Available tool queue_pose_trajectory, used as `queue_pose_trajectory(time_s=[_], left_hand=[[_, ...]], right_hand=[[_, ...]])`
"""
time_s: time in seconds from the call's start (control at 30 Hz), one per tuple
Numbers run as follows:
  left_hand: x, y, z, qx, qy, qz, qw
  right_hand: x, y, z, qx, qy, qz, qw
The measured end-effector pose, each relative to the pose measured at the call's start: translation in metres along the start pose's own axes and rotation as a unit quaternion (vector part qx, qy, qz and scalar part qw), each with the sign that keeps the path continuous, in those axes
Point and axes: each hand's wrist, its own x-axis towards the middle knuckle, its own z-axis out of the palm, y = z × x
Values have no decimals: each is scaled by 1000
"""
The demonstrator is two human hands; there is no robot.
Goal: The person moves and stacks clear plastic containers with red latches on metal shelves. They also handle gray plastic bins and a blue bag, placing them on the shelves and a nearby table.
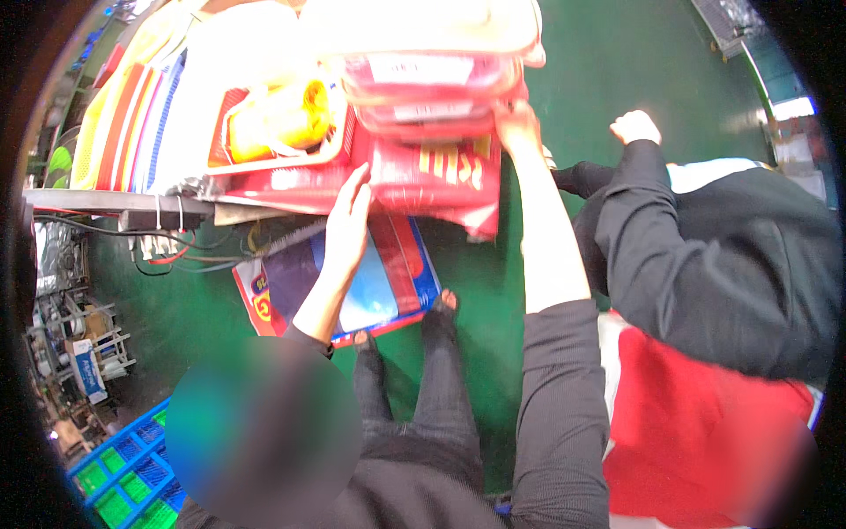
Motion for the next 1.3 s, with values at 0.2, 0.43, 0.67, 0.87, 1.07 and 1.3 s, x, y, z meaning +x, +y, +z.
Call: queue_pose_trajectory(time_s=[0.2, 0.43, 0.67, 0.87, 1.07, 1.3], left_hand=[[88, -18, 45, -380, 93, -127, 912], [95, -32, 40, -342, 86, -153, 923], [-23, -9, 12, -351, 1, -104, 930], [-148, 32, -30, -317, -189, -104, 923], [-269, 78, -74, -259, -422, -167, 853], [-416, 108, -106, -126, -730, -171, 650]], right_hand=[[-14, -11, 0, 335, -152, -24, 929], [-48, -1, -1, 448, -158, -55, 878], [-216, -14, -50, 446, -30, -37, 894], [-433, -27, -77, 571, 145, 19, 808], [-647, -45, -43, 360, 394, 93, 840], [-893, -146, -17, 206, 623, 300, 692]])
